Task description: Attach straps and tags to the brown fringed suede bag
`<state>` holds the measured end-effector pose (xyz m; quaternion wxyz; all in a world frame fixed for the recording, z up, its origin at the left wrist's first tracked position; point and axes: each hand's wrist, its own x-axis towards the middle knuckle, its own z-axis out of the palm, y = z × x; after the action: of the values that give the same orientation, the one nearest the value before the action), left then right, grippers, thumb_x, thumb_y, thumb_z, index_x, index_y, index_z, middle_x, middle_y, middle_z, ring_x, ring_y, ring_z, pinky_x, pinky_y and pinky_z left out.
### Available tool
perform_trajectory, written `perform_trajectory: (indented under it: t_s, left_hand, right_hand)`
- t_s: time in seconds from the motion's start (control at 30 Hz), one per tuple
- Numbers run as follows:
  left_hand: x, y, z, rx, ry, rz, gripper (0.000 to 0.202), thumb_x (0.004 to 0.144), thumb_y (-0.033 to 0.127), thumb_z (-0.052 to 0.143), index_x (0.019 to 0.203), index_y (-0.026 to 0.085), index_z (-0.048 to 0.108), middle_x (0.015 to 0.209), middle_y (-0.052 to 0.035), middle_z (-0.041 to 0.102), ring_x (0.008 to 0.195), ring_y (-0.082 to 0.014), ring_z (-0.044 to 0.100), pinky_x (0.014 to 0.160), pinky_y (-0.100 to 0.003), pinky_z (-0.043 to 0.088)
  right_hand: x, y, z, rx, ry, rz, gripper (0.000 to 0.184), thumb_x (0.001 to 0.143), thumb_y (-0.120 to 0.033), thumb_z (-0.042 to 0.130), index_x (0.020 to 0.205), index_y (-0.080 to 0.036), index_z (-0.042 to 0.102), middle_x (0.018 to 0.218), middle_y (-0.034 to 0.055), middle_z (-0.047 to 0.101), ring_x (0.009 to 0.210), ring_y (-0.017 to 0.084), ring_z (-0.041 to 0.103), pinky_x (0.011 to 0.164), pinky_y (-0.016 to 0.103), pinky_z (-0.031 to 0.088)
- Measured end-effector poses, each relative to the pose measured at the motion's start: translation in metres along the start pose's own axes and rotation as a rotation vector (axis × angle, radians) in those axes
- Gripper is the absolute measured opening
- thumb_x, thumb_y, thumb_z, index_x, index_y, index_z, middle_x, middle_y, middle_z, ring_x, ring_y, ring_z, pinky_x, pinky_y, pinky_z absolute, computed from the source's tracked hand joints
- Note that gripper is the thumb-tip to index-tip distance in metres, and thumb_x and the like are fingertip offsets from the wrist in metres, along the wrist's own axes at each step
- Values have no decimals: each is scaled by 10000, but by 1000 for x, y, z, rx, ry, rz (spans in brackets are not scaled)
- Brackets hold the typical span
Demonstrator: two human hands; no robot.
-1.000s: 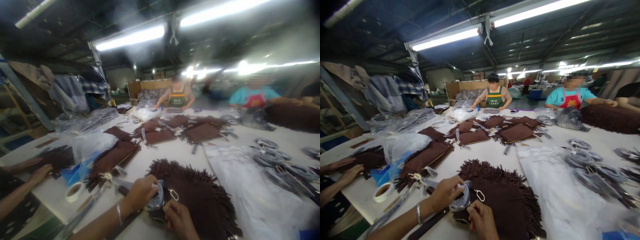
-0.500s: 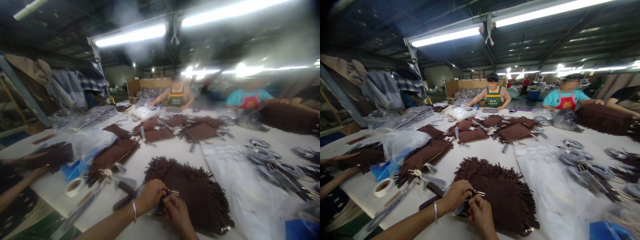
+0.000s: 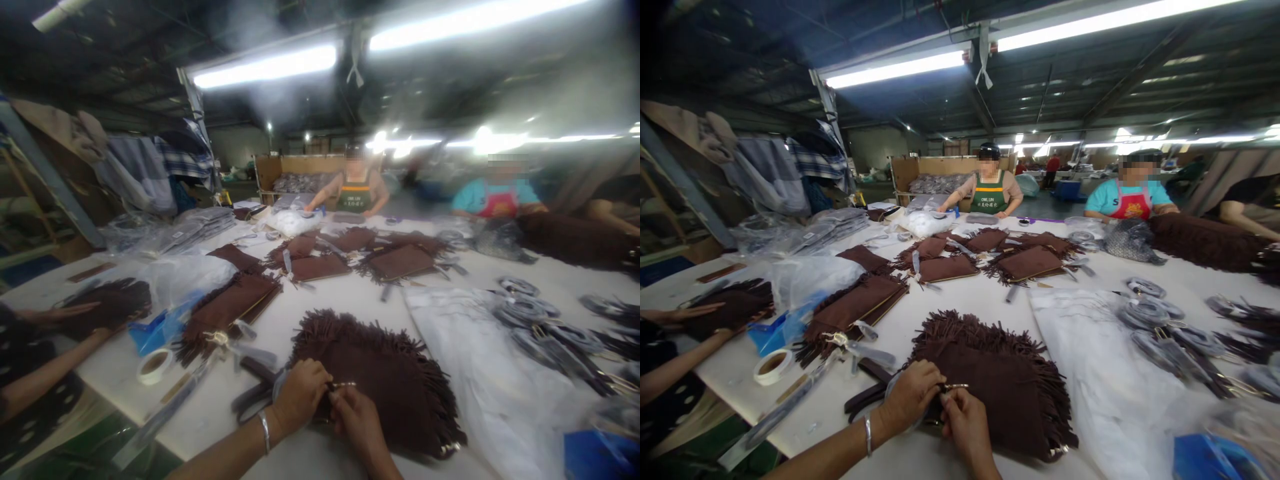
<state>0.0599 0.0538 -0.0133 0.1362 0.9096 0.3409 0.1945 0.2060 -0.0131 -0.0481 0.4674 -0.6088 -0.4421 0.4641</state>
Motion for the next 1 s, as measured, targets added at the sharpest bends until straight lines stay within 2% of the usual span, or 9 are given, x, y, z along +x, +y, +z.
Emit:
perform_trajectory:
  t_s: [0.17,0.33,0.43,0.53,0.63,0.77,0.9,1.0]
  left_hand:
    - [-4,2,-3,16,-24,17,179,920,155,472,994,210,625,973,-40,603,926,-213,514,822,-358,399]
    - [-9,5,-10,-121,-6,43,236,934,207,448,1085,223,629,1051,-55,598,972,-214,513,864,-370,392]
    - [-10,5,-10,-229,6,-2,241,955,265,443,1060,263,660,1044,-25,617,974,-193,526,866,-354,380]
    - [-7,4,-6,-299,2,-72,175,919,265,536,946,289,708,999,12,647,951,-178,545,857,-336,366]
    - [-3,3,-2,-383,8,-137,147,861,196,600,839,261,730,935,16,676,924,-169,568,867,-323,365]
    - [0,0,-2,-515,-33,-169,157,791,123,596,794,203,731,847,-7,690,854,-157,602,823,-283,404]
    - [2,-1,-7,-600,-98,-219,158,758,153,593,799,200,738,830,-5,691,813,-150,614,761,-255,423]
    - [3,3,-7,-595,-100,-277,149,744,191,594,785,193,737,807,-2,696,797,-155,616,732,-252,423]
  right_hand:
    - [-3,-2,1,-34,11,-16,359,816,-491,516,622,-191,553,449,-20,564,396,125,508,433,208,352]
    - [-7,4,2,-46,64,-21,388,831,-529,496,659,-190,571,456,-17,575,418,133,513,476,220,390]
    - [-10,11,5,-75,119,-27,429,830,-577,495,683,-186,591,469,-8,592,443,144,531,509,230,410]
    - [-14,16,10,-66,163,-17,459,813,-623,505,686,-192,596,470,-6,594,437,149,525,484,233,396]
    - [-18,17,14,-78,202,-20,483,801,-659,498,672,-204,597,451,-14,571,425,150,514,472,236,389]
    - [-22,12,15,-127,205,-44,477,818,-657,472,682,-218,599,473,-19,570,449,158,532,495,240,405]
    - [-24,10,16,-158,218,-52,442,846,-618,474,692,-222,596,503,-21,588,488,156,559,534,230,416]
    - [-25,12,18,-190,240,-48,422,862,-594,467,703,-223,592,537,-15,609,498,154,566,542,231,414]
